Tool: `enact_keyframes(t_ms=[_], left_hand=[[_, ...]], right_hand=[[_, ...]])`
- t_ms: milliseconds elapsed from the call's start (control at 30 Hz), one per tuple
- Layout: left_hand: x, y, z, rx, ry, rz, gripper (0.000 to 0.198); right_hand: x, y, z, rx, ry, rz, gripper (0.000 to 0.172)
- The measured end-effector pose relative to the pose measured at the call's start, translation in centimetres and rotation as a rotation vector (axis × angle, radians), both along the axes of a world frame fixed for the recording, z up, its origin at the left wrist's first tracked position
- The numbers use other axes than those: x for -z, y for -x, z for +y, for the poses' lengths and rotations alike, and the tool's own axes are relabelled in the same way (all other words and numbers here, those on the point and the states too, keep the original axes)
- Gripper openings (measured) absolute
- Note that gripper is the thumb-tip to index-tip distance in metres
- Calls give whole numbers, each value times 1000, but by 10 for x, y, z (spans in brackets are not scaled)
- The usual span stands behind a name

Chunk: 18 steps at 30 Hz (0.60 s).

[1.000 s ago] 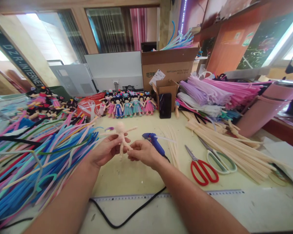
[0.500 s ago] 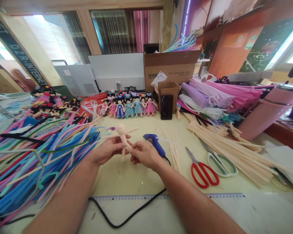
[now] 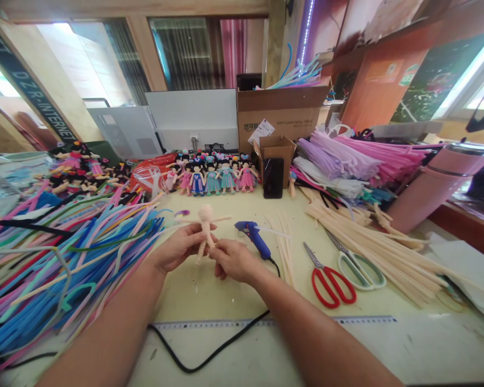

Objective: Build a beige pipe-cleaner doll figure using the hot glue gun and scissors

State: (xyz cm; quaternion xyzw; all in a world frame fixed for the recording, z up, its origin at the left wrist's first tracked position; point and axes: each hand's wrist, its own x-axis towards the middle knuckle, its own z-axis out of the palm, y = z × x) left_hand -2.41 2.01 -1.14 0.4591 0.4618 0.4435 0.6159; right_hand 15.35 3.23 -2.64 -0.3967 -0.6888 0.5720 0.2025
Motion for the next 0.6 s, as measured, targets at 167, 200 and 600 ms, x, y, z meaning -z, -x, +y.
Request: enact_keyframes(t_ms=[167,200,600], left_hand=[[2,3,3,-71,-20,-28,41],[2,4,4,-87,-17,-34,41],[7,6,7,-166,-68,-41,46]], right_hand=[[-1,1,-1,-35,-23,-50,23],[0,1,-1,-35,-26,-57,22],[3,2,-1,34,-77,-10,21]])
